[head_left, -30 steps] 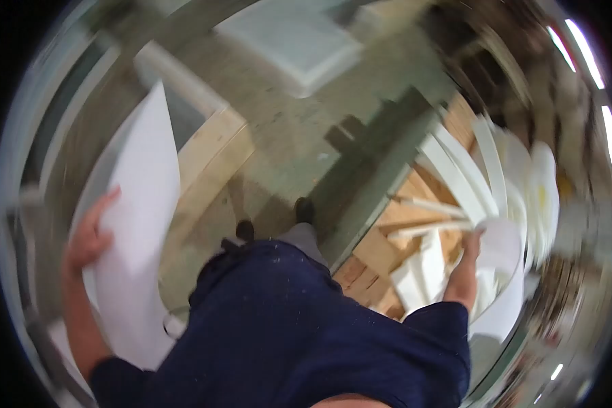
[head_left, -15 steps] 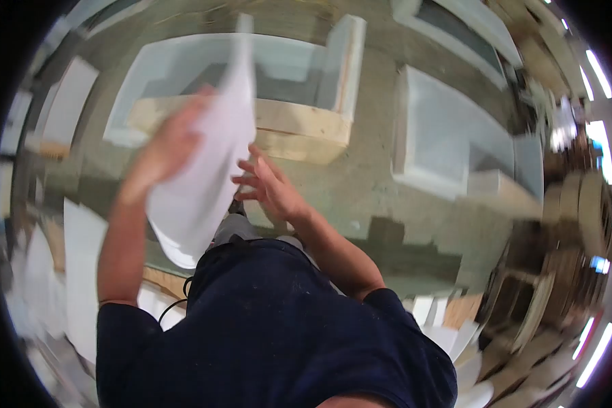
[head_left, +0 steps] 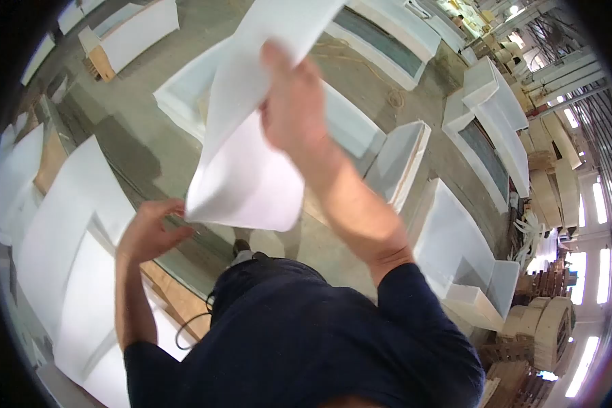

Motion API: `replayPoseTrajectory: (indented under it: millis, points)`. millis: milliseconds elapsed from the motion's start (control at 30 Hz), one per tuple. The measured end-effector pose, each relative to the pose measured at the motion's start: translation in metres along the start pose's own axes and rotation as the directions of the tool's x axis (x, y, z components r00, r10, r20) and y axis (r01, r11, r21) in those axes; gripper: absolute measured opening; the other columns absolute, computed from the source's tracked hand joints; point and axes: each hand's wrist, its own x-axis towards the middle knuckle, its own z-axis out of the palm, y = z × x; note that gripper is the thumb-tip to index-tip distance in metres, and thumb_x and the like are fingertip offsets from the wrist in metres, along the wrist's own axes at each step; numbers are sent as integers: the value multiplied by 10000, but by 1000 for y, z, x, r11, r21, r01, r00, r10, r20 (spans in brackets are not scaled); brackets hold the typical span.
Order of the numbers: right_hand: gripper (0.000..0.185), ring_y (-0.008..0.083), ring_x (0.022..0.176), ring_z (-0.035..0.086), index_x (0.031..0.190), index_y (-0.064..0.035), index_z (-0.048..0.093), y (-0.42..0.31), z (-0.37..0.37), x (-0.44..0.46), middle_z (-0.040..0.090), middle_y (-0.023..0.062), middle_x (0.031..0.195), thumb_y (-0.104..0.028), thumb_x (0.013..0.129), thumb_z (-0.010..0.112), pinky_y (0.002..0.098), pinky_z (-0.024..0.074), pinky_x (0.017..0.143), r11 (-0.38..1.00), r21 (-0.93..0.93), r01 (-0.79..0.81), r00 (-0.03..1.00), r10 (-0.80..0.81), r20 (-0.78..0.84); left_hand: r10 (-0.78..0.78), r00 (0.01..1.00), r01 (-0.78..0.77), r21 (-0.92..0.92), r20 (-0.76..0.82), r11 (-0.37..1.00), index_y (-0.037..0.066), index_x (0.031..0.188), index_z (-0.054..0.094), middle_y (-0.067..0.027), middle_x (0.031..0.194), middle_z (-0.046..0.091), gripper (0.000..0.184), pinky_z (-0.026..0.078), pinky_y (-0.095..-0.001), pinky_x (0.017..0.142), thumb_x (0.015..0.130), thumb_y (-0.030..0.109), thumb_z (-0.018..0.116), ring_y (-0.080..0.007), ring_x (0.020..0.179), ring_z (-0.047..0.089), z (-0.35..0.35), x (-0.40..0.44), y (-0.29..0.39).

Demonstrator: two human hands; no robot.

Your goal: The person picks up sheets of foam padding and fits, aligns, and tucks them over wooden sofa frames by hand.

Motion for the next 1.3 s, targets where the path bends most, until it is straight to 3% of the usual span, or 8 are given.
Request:
replayPoseTrajectory:
  millis: [133, 300, 567, 800, 1100, 1200, 1233, 1300]
  points:
    - [403, 301, 1094, 545, 1204, 77, 443, -71, 57, 72, 564, 194, 1151, -198, 917, 507, 391, 453, 946, 957, 172, 232, 957, -256, 136, 315, 926, -306, 77, -210, 949, 76, 1108, 617, -109, 1108, 633, 483, 373, -414, 989, 664, 158, 791, -272, 1081, 567, -3, 39, -40]
    - [348, 315, 1129, 510, 1217, 80, 414, -147, 79, 142, 518, 218, 1207, -154, 961, 378, 418, 430, 975, 827, 199, 525, 819, -555, 146, 511, 750, -643, -280, -419, 713, 46, 1393, 330, -208, 1419, 323, 893, 258, -429, 1081, 667, 263, 802, -347, 1320, 313, 38, 101, -14]
    - [317, 345, 1080, 542, 1162, 96, 471, -251, -40, 238, 570, 215, 1119, -70, 918, 353, 480, 454, 949, 625, 309, 717, 673, -736, -74, 487, 467, -416, 303, -738, 857, 37, 1452, 108, -320, 1440, 91, 1004, 215, -568, 1047, 714, 248, 754, -501, 1323, 154, 48, 234, 45]
    - [356, 333, 1104, 536, 1209, 141, 411, -252, -138, 282, 506, 233, 1224, -61, 922, 355, 436, 473, 949, 530, -83, 844, 495, -830, -258, 596, 186, -383, 501, -781, 776, 15, 1432, 150, -269, 1438, 77, 978, 213, -565, 1049, 702, 179, 780, -456, 1337, 134, -18, 373, 60]
    - [438, 376, 1242, 397, 1299, 67, 353, -257, -331, 292, 397, 232, 1342, -182, 939, 364, 534, 336, 1042, 635, -4, 773, 553, -677, -485, 636, 235, 15, 657, -735, 754, 66, 1216, 561, -173, 1392, 355, 541, 200, -603, 1018, 675, 63, 537, -372, 1266, 358, -97, 464, 23]
    - [499, 358, 1254, 393, 1320, 21, 350, -224, -329, 273, 399, 204, 1355, -313, 953, 399, 547, 333, 1032, 682, -86, 727, 546, -649, -529, 756, 231, -258, 710, -613, 655, 83, 1177, 585, -103, 1338, 440, 514, 283, -543, 995, 668, 27, 532, -319, 1228, 421, -119, 500, 38]
    - [530, 350, 1266, 383, 1332, 4, 340, -200, -311, 268, 401, 190, 1358, -355, 949, 413, 547, 334, 1029, 726, -37, 686, 614, -606, -506, 528, 374, -676, 166, -763, 718, 107, 1141, 602, -88, 1284, 477, 495, 318, -518, 973, 660, 14, 538, -299, 1199, 442, -107, 519, 50]
    - [561, 333, 1264, 395, 1334, -18, 349, -149, -277, 271, 427, 155, 1345, -405, 940, 445, 541, 355, 1008, 824, -18, 567, 718, -504, -480, 583, 402, -712, 160, -706, 684, 154, 1085, 623, -54, 1200, 520, 446, 366, -505, 943, 669, 8, 562, -267, 1152, 473, -88, 548, 90]
